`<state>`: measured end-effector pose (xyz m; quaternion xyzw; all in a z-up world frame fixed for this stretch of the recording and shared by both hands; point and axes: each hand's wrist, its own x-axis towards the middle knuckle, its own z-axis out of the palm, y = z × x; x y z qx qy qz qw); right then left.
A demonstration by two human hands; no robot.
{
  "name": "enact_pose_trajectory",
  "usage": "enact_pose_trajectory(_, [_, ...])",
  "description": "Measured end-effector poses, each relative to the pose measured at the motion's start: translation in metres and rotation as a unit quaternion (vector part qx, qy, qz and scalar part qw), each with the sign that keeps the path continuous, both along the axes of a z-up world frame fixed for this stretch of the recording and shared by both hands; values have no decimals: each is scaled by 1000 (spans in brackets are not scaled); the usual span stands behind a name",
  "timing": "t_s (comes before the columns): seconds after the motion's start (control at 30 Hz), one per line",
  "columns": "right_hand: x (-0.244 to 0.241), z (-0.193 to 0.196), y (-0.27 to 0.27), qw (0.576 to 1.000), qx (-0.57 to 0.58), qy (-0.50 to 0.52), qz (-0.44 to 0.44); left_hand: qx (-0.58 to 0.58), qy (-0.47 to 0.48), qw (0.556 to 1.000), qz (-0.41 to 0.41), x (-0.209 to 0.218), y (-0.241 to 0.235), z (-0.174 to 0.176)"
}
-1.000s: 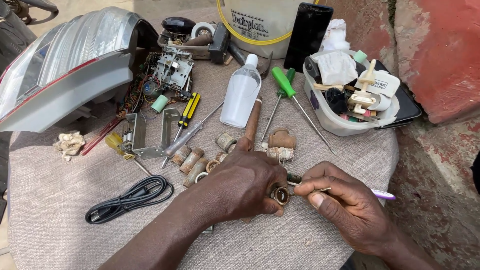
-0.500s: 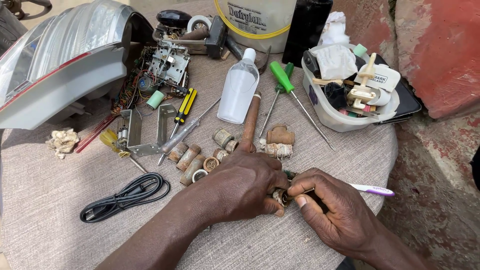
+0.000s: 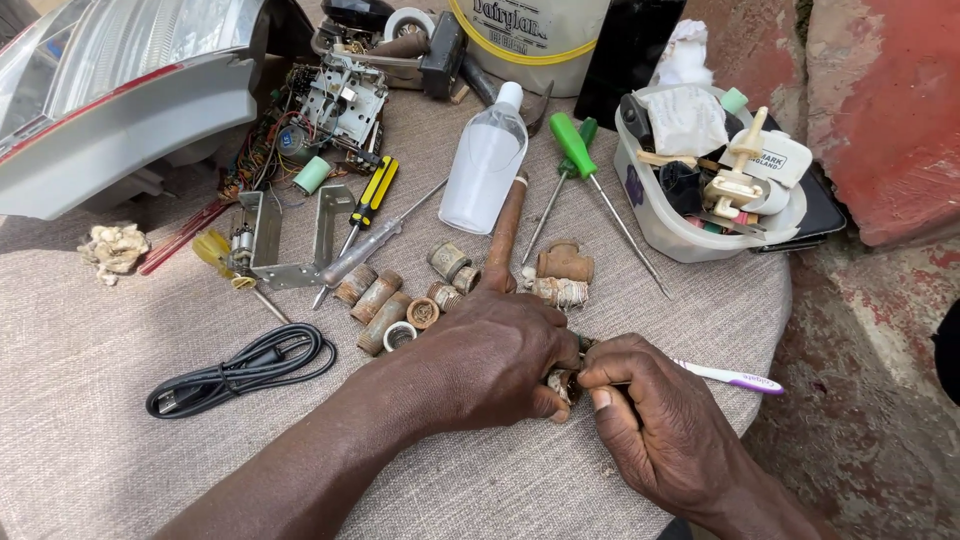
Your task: The person is cleaning and repairing small metal pipe fittings and valves using a small pick tool on a workshop table.
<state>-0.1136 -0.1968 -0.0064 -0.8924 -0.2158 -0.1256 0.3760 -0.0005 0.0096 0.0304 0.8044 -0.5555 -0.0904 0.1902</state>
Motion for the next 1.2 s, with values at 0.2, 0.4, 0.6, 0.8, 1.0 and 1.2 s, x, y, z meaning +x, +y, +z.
enact_pose_trajectory(0.2, [-1,-2,-2,1000,-8,2,-25,-17,29,999,-22,11,0,-19])
enact_pose_trajectory(0.4, [0,2,1,999,5,31,-33,-62,51,996,-43,15,6,-20])
enact_pose_trajectory(0.6, [4,11,-1,998,18,62,-19,-62,62,995,-40,16,7,-17])
enact_pose_trajectory(0.8, [1,10,0,999,3,37,-15,-26,74,997,-29,15,7,-15])
enact_pose_trajectory(1.0, [-1,10,2,999,10,34,-17,-54,67,995,-54,16,7,-16])
enact_pose_trajectory(1.2, [-1,11,2,999,12,34,-5,-20,79,996,-32,15,4,-15])
